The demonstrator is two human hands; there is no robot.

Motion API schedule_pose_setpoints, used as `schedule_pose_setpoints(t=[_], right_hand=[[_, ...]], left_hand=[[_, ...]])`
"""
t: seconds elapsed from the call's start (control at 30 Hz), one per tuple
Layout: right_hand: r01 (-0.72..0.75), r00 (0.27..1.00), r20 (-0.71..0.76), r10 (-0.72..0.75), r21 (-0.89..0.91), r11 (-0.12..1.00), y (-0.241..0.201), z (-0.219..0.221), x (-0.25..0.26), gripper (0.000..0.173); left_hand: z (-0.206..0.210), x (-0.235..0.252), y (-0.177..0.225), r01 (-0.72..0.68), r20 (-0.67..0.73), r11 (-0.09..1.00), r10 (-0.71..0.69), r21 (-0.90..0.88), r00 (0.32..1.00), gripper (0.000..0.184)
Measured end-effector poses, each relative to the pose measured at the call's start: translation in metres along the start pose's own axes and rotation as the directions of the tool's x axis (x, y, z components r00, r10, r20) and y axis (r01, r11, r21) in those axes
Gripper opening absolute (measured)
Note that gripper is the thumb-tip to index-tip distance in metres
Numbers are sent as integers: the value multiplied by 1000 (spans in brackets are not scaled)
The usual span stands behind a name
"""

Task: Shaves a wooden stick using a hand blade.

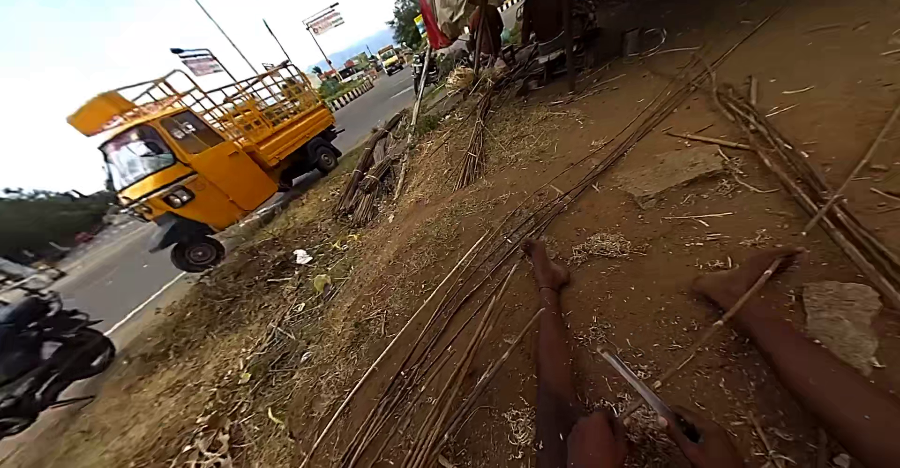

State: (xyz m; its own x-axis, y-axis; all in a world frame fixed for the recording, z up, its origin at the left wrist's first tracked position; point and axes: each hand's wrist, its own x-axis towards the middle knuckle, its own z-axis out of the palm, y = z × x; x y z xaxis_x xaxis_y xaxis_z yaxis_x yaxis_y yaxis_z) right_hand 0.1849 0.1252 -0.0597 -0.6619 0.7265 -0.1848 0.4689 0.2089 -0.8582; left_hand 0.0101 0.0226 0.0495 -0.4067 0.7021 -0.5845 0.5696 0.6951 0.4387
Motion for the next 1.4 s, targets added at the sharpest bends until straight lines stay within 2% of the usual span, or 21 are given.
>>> schedule_pose_setpoints(t=[0.1, 0.2, 0.23, 0.3, 0.33, 0.4, 0.47, 0.57, 0.6, 0.7, 0.73, 0.8, 0.83, 0.97, 1.0, 1.07, 1.1, 1.2, 1.23, 1.33, 1.4], right_hand=[[-226, 972, -61, 225, -20, 974, 6, -19, 16, 48], [-431, 869, -214, 447, 120, 894, 24, -31, 23, 49], [-442, 876, -174, 450, 82, 893, 21, -27, 16, 52], [-364, 931, 0, 364, -56, 930, 2, -12, -2, 54], [-335, 941, 24, 337, -63, 940, -4, -12, -2, 53], [-369, 929, -26, 368, -108, 923, 0, -28, 8, 51], [-408, 912, -52, 407, -17, 913, 8, -22, 9, 51], [-221, 955, 149, 255, -212, 952, -17, -4, -8, 51], [-212, 958, 141, 249, -232, 949, -17, -8, -6, 51], [-392, 920, -28, 391, -74, 917, 6, -18, 11, 52], [-376, 926, -6, 378, -104, 921, 3, -12, 5, 52], [-221, 953, 154, 260, -228, 948, -23, 5, -19, 52], [-186, 956, 178, 234, -250, 950, -29, 4, -19, 52], [-378, 925, -11, 380, -145, 914, -3, -20, 7, 52], [-348, 933, 30, 358, -182, 920, -7, -14, 0, 52], [-198, 959, 144, 244, -275, 941, -27, -2, -15, 53], [-183, 964, 135, 229, -287, 940, -28, -4, -13, 54], [-380, 923, -13, 386, -203, 902, -9, -24, 10, 55], [-386, 919, -8, 394, -216, 897, -8, -22, 8, 54], [-240, 952, 110, 285, -308, 921, -26, -15, -5, 53], [-299, 947, 40, 318, -252, 920, -16, -23, 4, 52]], left_hand=[[24, 14, -13, 29, -31, 999, -30, -19, 999, 49], [27, 15, -17, -36, -94, 999, 34, -13, 995, 44], [27, 15, -20, -58, -113, 998, 57, -14, 992, 43], [25, 12, -27, -90, -159, 996, 86, -19, 983, 38], [23, 12, -27, -97, -168, 995, 90, -31, 982, 38], [25, 15, -27, -97, -157, 995, 91, -32, 983, 39], [30, 14, -30, -87, -145, 996, 83, -19, 986, 40], [27, 14, -32, -122, -172, 993, 120, 2, 978, 40], [27, 15, -32, -133, -168, 991, 132, 3, 977, 40], [30, 17, -30, -102, -131, 995, 103, 14, 986, 40], [31, 17, -32, -90, -128, 996, 93, 26, 987, 40], [30, 16, -38, -117, -134, 993, 120, 29, 984, 41], [28, 18, -36, -143, -141, 990, 143, 12, 980, 42], [27, 21, -35, -109, -82, 994, 107, -14, 991, 42], [28, 19, -37, -93, -68, 996, 93, -1, 993, 42], [24, 22, -38, -122, -89, 993, 121, -3, 989, 43], [23, 26, -36, -143, -101, 990, 140, -16, 985, 42], [25, 26, -32, -121, -100, 993, 119, -9, 988, 42], [27, 22, -33, -98, -100, 995, 98, 4, 990, 42], [24, 22, -35, -121, -134, 993, 121, 10, 984, 43], [25, 24, -32, -124, -120, 992, 122, -9, 985, 42]])
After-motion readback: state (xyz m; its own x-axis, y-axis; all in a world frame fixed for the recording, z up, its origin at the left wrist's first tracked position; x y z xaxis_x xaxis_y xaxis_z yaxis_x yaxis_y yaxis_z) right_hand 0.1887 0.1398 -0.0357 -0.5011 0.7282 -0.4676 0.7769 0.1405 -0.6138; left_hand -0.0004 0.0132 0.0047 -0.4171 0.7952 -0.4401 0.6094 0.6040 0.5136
